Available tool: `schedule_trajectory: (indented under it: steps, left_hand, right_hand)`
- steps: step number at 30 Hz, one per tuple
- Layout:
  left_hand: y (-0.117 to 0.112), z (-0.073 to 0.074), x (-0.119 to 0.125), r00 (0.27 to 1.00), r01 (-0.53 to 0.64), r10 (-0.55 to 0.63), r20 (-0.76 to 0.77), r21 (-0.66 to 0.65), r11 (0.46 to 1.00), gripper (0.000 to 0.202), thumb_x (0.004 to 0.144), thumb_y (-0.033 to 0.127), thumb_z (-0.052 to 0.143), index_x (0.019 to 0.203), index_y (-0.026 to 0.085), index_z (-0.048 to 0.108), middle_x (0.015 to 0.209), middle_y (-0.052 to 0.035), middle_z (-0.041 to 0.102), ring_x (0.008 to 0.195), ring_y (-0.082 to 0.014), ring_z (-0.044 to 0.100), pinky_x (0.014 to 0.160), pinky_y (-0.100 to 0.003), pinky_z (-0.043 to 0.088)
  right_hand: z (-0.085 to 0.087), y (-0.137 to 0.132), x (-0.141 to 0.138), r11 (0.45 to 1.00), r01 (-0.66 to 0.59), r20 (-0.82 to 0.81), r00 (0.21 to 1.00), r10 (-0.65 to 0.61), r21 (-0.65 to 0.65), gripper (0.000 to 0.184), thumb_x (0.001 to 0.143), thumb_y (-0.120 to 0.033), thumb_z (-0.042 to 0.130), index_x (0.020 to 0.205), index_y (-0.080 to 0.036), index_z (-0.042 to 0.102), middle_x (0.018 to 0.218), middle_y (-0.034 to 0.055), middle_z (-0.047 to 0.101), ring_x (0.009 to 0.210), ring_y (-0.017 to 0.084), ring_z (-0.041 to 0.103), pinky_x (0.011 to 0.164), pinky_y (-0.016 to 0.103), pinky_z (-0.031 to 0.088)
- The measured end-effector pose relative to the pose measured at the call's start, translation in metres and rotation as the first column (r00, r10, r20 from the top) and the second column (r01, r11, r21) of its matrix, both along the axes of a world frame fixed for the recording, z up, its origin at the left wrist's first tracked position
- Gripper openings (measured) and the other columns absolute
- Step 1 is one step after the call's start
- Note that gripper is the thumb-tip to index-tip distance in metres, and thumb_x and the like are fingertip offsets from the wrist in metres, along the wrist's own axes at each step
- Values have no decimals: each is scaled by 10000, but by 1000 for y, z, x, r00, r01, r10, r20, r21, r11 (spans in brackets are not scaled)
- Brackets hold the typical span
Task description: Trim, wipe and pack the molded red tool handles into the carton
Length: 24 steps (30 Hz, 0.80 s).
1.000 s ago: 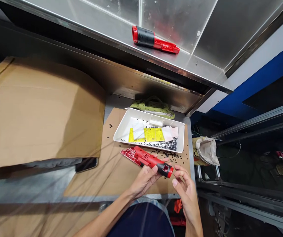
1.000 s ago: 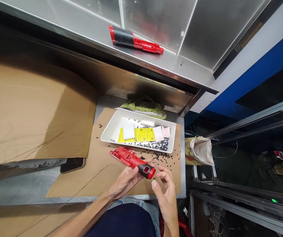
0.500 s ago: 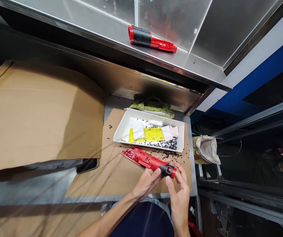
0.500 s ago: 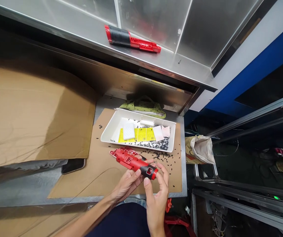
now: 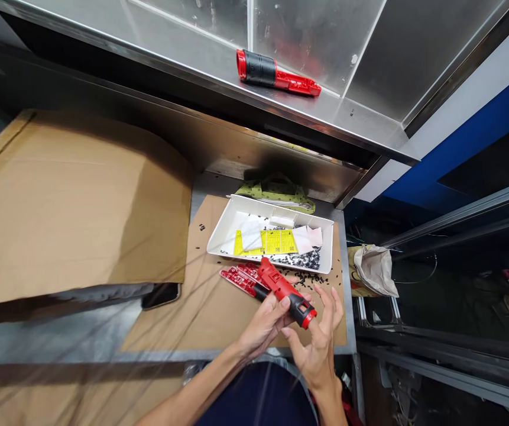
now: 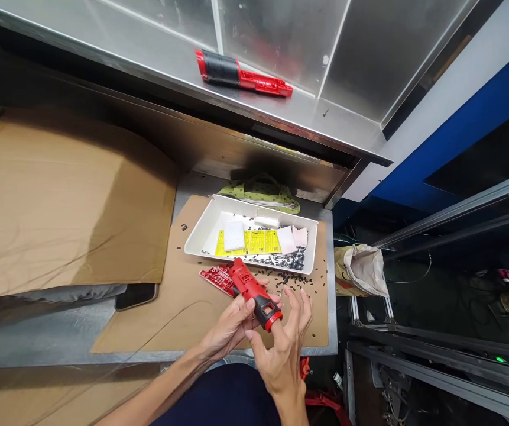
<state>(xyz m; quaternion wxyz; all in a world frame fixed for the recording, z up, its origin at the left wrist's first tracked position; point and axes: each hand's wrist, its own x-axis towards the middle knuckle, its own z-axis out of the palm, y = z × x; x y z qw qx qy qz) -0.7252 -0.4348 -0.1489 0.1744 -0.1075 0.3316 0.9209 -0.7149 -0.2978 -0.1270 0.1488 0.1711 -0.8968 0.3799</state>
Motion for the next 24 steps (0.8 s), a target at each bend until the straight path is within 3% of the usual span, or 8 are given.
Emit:
schedule_trajectory:
  steps: [3,7,9,12,16,19,22,24]
  left_hand:
    - [-2,0,-5,1000,3,-2,-29,29,1000,847,771,553,742,1450,205,374,1111,-130,712,1030,-254,667,905,-360,482]
    - [-9,3,-19,989,-71,54,-135,-125,990,762,810,606,661,1439,241,432,1120,-108,718,1080,-265,642,972,-407,470]
    - [-17,9,-30,960,-138,31,-280,-370,919,649,816,562,670,1362,235,541,1164,-111,705,1214,-302,569,1085,-465,391]
    - [-28,23,-51,897,-202,-126,-424,-646,736,482,759,379,774,1211,246,673,1265,-91,668,1362,-323,436,1218,-486,151]
    - [-32,40,-70,888,-274,-136,-438,-744,610,469,688,317,827,1126,202,704,1236,-113,671,1333,-356,467,1229,-478,87]
    - [-31,42,-70,931,-237,-26,-364,-659,714,572,694,399,818,1207,203,657,1221,-111,672,1339,-353,455,1188,-486,243]
    - [-32,39,-62,983,-64,-5,-183,-373,926,657,777,507,734,1332,201,560,1137,-109,696,1149,-310,622,1017,-455,476]
    - [-35,37,-55,998,-13,1,-64,-188,982,626,842,510,670,1358,184,531,1081,-105,706,963,-252,698,858,-370,560]
  right_hand:
    - [2,3,2,993,18,-145,989,-1,114,305,808,-382,708,1085,-257,689,1445,127,429,1400,378,260,1124,653,199]
    - [1,13,3,978,183,-134,972,-195,-98,135,878,-354,610,904,-222,628,1278,139,552,1310,323,411,1074,566,320]
    - [-6,25,-2,938,308,-12,949,-314,-162,173,911,-351,552,804,-219,587,1200,132,596,1224,289,496,1043,509,358]
    - [-28,46,-19,934,347,220,921,-322,-87,252,924,-393,483,790,-211,594,1114,122,637,1073,254,585,946,425,438]
    - [-64,50,-37,979,204,386,901,-197,21,193,874,-325,507,872,-213,665,921,63,684,806,215,641,743,339,487]
    - [-88,28,-43,989,133,451,880,-145,59,117,797,-251,608,888,-239,681,888,37,691,756,205,644,706,313,467]
    - [-105,3,-47,986,149,478,862,-165,73,114,731,-206,686,840,-228,664,889,67,683,800,233,651,741,334,458]
    - [-111,-5,-51,980,193,485,853,-195,55,62,753,-244,683,779,-215,635,857,90,674,801,251,655,749,356,460]
